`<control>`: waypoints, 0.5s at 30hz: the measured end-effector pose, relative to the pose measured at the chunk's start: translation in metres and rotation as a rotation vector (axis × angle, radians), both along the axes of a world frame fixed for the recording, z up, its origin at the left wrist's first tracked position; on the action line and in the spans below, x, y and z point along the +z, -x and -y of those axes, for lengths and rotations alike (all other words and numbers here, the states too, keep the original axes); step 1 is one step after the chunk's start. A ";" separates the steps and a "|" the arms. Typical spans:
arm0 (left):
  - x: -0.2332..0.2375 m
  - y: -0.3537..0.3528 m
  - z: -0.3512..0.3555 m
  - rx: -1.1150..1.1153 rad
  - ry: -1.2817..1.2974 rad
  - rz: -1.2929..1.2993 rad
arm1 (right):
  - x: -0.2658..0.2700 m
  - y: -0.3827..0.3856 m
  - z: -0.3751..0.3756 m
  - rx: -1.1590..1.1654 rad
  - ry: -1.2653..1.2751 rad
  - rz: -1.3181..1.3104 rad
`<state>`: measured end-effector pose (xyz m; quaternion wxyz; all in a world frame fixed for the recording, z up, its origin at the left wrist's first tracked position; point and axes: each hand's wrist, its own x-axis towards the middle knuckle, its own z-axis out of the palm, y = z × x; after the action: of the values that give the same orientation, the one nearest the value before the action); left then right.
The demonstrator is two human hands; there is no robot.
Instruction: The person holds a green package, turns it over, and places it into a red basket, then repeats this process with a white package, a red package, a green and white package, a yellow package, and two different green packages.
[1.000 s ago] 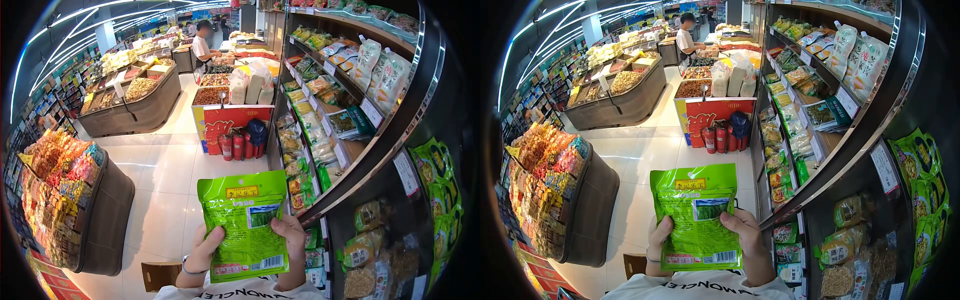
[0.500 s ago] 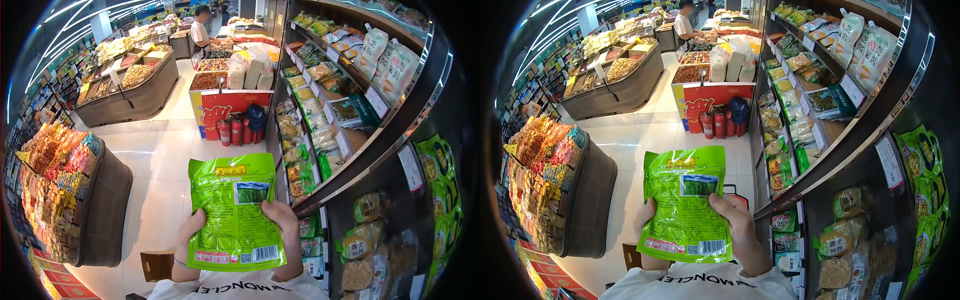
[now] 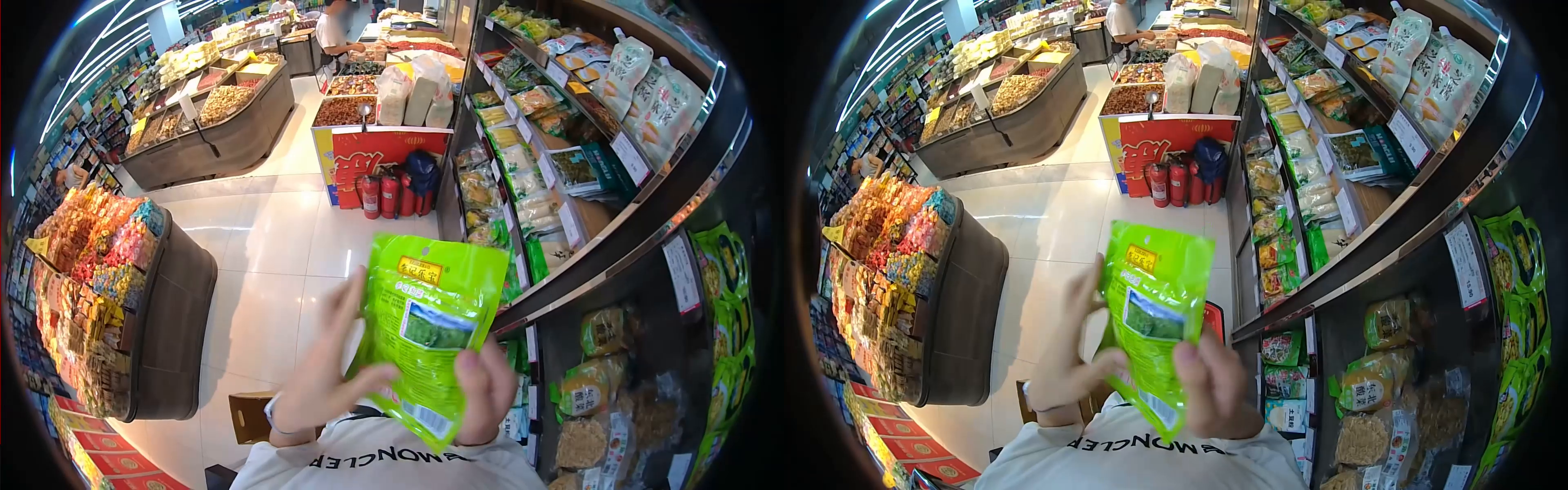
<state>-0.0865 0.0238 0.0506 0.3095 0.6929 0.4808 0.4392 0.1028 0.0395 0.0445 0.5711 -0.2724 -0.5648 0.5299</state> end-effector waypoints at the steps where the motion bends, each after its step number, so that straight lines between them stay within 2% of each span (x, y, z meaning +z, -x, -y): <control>1: -0.001 -0.011 0.005 -0.103 0.237 0.317 | 0.003 0.006 -0.002 -0.079 -0.254 0.186; 2: -0.008 -0.020 0.004 -0.100 0.233 0.315 | 0.007 0.006 0.001 -0.077 -0.258 0.184; 4: -0.030 -0.033 -0.007 -0.250 0.209 0.990 | 0.016 0.005 0.008 0.084 -0.295 0.620; 5: -0.039 -0.040 -0.007 -0.197 0.244 1.034 | 0.015 0.011 0.006 0.080 -0.299 0.614; 6: -0.025 -0.045 -0.006 -0.182 0.288 1.040 | 0.013 0.019 0.003 0.180 -0.307 0.551; 7: -0.021 -0.042 -0.007 -0.242 0.355 1.218 | 0.010 0.024 0.000 0.281 -0.314 0.490; 8: -0.017 -0.040 -0.008 -0.299 0.425 1.397 | 0.009 0.024 -0.003 0.280 -0.315 0.491; 10: -0.014 -0.039 -0.009 -0.246 0.442 1.446 | 0.004 0.020 -0.009 0.207 -0.485 0.639; 11: -0.013 -0.034 -0.010 -0.253 0.444 1.478 | -0.009 0.020 -0.010 -0.044 -0.557 0.663; 12: -0.013 -0.030 -0.011 -0.262 0.446 1.509 | -0.005 0.018 -0.011 -0.043 -0.560 0.660; 14: -0.025 -0.017 -0.005 -0.179 0.439 1.483 | 0.007 0.007 -0.010 -0.283 -0.059 0.715; 15: -0.033 -0.012 -0.001 -0.099 0.435 1.456 | -0.005 0.001 -0.016 -0.090 0.055 0.584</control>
<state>-0.0745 0.0249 0.0176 0.6974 0.1724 0.1991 0.6665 0.1014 0.0556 0.0399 0.3995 -0.4535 -0.6780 0.4184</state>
